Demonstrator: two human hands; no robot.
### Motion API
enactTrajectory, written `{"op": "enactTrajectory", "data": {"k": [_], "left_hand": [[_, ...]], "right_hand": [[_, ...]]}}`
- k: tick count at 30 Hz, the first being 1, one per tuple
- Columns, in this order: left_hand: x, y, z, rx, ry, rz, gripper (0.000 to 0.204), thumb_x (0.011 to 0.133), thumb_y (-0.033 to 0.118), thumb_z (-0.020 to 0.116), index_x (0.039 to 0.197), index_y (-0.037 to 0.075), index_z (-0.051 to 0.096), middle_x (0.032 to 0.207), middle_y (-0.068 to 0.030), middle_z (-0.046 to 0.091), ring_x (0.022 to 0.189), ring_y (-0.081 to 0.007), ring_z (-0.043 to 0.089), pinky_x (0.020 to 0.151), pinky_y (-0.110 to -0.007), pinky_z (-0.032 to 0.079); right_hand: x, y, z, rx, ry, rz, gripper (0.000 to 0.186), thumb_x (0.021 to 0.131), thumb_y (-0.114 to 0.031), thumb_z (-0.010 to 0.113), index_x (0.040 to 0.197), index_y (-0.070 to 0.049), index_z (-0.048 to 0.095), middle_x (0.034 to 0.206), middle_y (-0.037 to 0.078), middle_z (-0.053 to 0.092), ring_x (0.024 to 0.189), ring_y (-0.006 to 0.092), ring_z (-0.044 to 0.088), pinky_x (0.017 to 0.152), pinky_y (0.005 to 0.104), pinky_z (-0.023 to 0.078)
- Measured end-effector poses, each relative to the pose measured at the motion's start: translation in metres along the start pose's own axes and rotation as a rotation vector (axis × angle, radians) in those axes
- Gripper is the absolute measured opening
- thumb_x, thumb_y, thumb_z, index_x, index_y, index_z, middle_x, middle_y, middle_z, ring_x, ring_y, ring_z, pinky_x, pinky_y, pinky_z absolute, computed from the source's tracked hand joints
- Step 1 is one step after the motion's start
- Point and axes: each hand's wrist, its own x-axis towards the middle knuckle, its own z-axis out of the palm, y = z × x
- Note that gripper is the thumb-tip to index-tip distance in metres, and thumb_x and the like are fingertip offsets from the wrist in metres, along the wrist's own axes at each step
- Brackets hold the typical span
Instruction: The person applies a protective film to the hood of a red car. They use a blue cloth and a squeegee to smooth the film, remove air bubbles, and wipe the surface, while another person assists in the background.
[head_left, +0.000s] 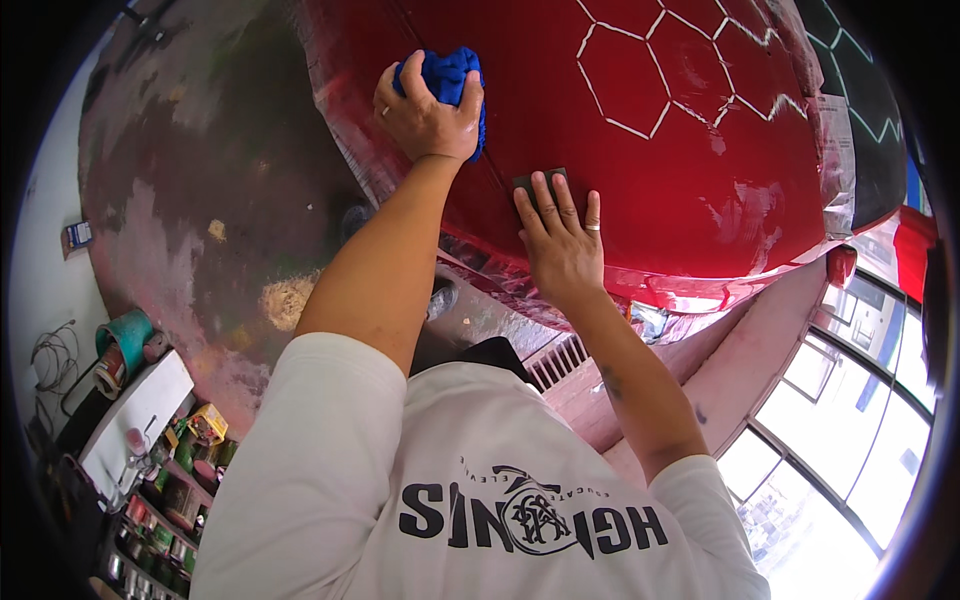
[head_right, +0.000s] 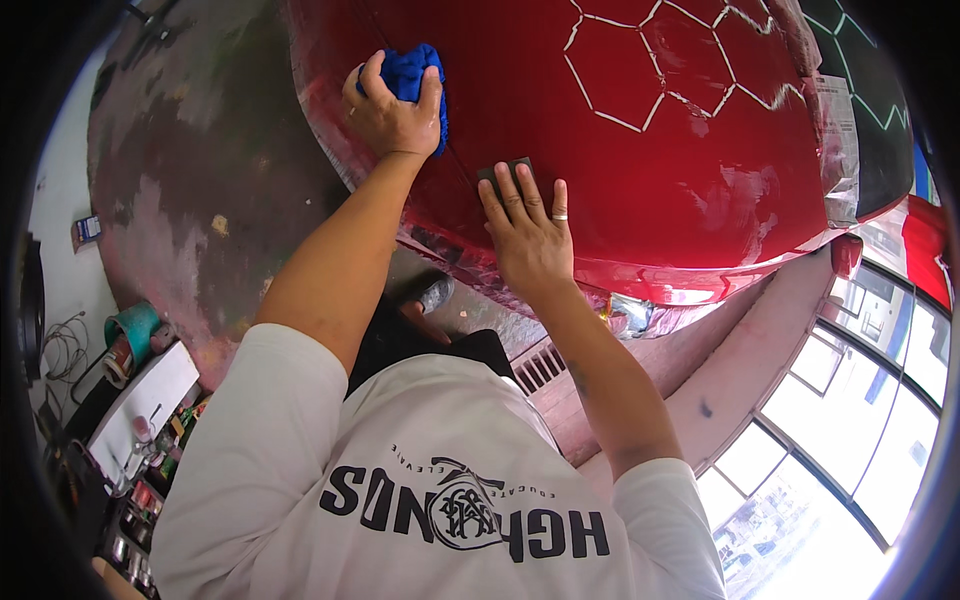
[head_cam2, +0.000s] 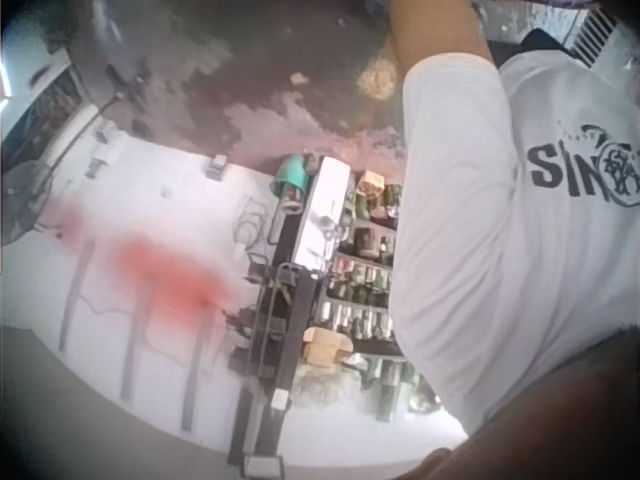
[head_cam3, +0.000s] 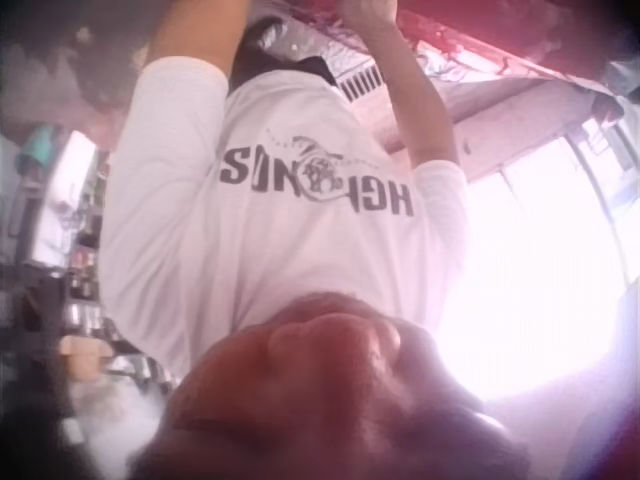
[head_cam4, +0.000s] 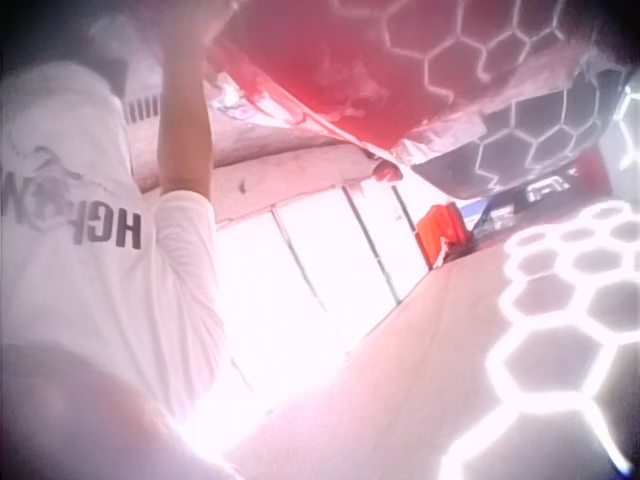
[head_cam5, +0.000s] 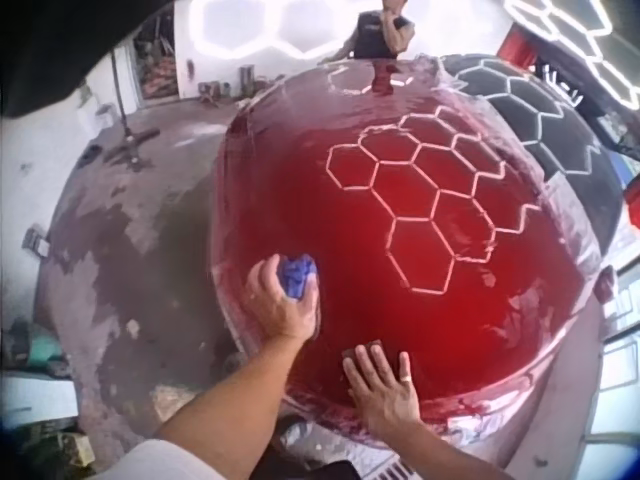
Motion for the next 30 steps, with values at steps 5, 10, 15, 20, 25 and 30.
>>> {"op": "enactTrajectory", "data": {"k": [5, 10, 15, 20, 25, 30], "left_hand": [[0.002, -0.009, 0.0, 0.03, 0.05, 0.049, 0.077, 0.088, 0.064, 0.084, 0.146, 0.019, 0.061, 0.149, -0.0239, 0.054, 0.138, -0.0482, 0.052, 0.114, -0.065, 0.043], [0.004, -0.007, 0.001, 0.017, 0.026, 0.074, 0.077, 0.092, 0.066, 0.08, 0.149, 0.018, 0.059, 0.152, -0.024, 0.052, 0.139, -0.0482, 0.051, 0.114, -0.065, 0.044], [0.006, -0.011, -0.002, 0.007, 0.05, 0.1, 0.069, 0.095, 0.058, 0.079, 0.147, 0.016, 0.06, 0.149, -0.0258, 0.051, 0.139, -0.0508, 0.05, 0.113, -0.066, 0.043], [0.041, -0.025, 0.002, 0.025, -0.053, 0.18, 0.057, 0.095, 0.046, 0.079, 0.141, 0.018, 0.061, 0.144, -0.0245, 0.054, 0.137, -0.0495, 0.053, 0.113, -0.065, 0.044], [0.187, -0.06, 0.052, 0.082, -0.04, 0.073, 0.062, 0.092, 0.045, 0.084, 0.142, 0.015, 0.061, 0.142, -0.0226, 0.058, 0.131, -0.047, 0.059, 0.11, -0.061, 0.049], [0.223, -0.059, 0.055, 0.035, 0.05, 0.001, 0.06, 0.093, 0.04, 0.084, 0.142, 0.012, 0.063, 0.138, -0.0215, 0.062, 0.126, -0.0481, 0.062, 0.107, -0.062, 0.05]], "right_hand": [[-0.063, 0.012, 0.016, -0.004, -0.079, 0.008, 0.066, 0.109, -0.031, 0.065, 0.172, -0.022, 0.051, 0.183, 0.006, 0.041, 0.173, 0.0273, 0.029, 0.138, 0.069, 0.006], [0.044, -0.018, -0.004, -0.068, 0.049, 0.019, 0.059, 0.112, -0.038, 0.062, 0.169, -0.02, 0.055, 0.18, 0.007, 0.046, 0.171, 0.0281, 0.032, 0.138, 0.0689, 0.006], [-0.035, -0.007, 0.012, -0.053, -0.126, 0.054, 0.065, 0.111, -0.043, 0.063, 0.172, -0.023, 0.051, 0.184, 0.007, 0.039, 0.172, 0.0286, 0.03, 0.138, 0.0691, 0.005], [0.015, -0.012, -0.001, -0.026, -0.071, 0.06, 0.064, 0.113, -0.039, 0.06, 0.173, -0.023, 0.048, 0.184, 0.008, 0.039, 0.172, 0.0298, 0.029, 0.138, 0.0692, 0.008], [0.185, -0.03, -0.038, -0.018, 0.085, 0.069, 0.059, 0.115, -0.037, 0.057, 0.171, -0.021, 0.05, 0.182, 0.008, 0.041, 0.171, 0.0305, 0.031, 0.138, 0.0687, 0.011], [0.027, -0.015, 0.007, -0.089, -0.204, 0.091, 0.071, 0.109, -0.045, 0.066, 0.174, -0.023, 0.047, 0.185, 0.01, 0.036, 0.173, 0.0338, 0.026, 0.138, 0.0707, 0.0]]}}
